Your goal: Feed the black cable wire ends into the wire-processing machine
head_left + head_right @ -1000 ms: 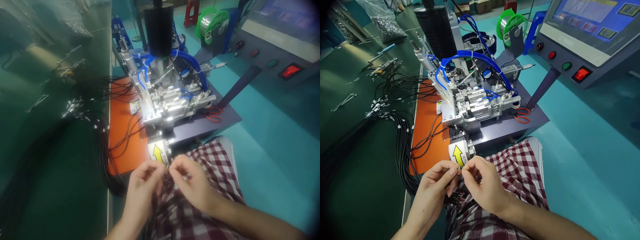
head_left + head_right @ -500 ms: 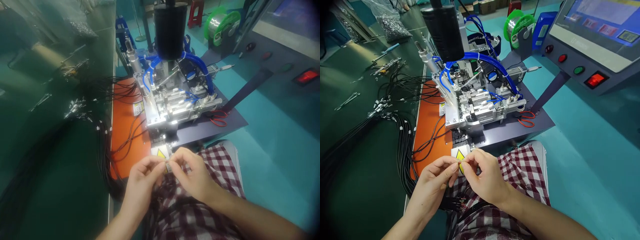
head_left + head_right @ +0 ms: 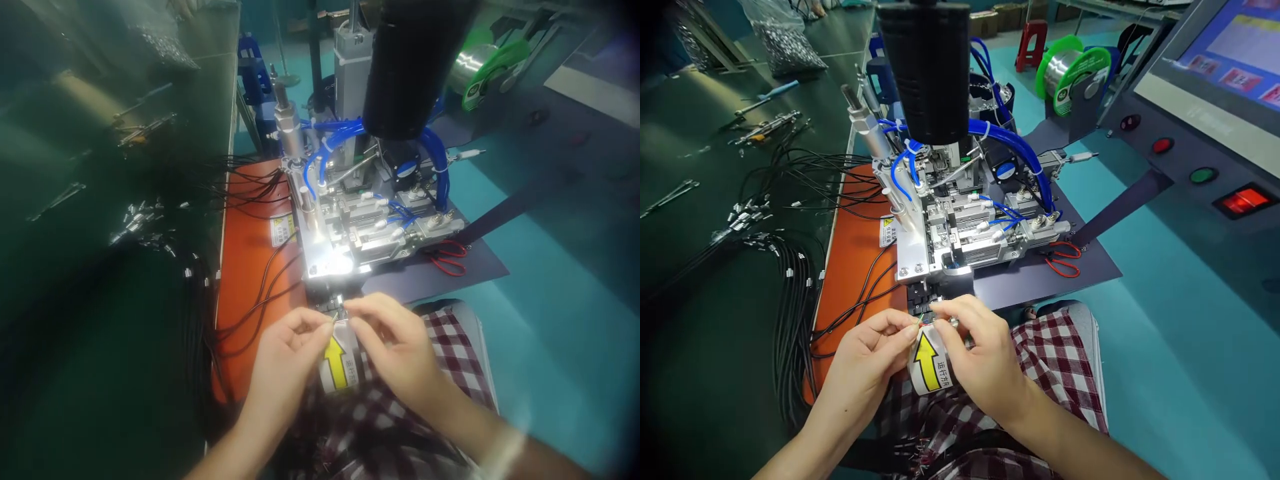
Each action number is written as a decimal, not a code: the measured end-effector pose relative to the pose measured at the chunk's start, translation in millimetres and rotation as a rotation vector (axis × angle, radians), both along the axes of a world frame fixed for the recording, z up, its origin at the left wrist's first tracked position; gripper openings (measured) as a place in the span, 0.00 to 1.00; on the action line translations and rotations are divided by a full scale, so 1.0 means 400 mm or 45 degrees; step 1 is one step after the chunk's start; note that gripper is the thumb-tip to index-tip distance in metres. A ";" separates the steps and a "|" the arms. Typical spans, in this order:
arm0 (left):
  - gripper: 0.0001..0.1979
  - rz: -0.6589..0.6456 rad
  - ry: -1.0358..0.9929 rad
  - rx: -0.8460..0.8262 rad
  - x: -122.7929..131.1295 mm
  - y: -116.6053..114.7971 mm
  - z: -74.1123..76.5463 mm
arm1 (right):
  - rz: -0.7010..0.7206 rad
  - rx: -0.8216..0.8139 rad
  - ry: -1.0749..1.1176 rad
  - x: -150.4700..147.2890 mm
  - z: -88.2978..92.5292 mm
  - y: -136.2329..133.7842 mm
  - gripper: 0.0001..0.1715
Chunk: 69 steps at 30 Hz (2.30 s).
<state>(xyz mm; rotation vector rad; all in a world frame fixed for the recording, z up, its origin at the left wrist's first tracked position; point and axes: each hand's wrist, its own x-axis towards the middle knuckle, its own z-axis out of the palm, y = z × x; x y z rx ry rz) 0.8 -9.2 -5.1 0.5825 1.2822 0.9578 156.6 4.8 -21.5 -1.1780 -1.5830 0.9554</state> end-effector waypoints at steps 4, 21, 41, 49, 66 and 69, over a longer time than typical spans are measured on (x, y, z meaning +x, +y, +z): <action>0.15 -0.011 -0.041 -0.051 -0.005 0.004 0.000 | 0.098 0.216 -0.034 -0.007 0.000 -0.002 0.15; 0.16 -0.044 -0.030 -0.065 -0.001 -0.005 0.001 | 0.053 0.219 -0.010 -0.007 0.000 -0.007 0.11; 0.11 -0.035 0.054 0.017 0.001 -0.024 -0.002 | 0.092 -0.526 0.239 -0.005 0.019 -0.019 0.04; 0.09 -0.110 0.202 0.151 -0.001 -0.031 -0.005 | 0.239 -0.963 0.499 0.019 0.042 0.020 0.07; 0.13 -0.516 0.052 -0.051 -0.022 -0.027 -0.007 | 0.854 -0.604 0.242 0.068 0.047 0.067 0.05; 0.13 -0.487 0.111 -0.015 -0.018 -0.030 -0.004 | 0.925 -0.285 0.009 0.072 0.059 0.084 0.07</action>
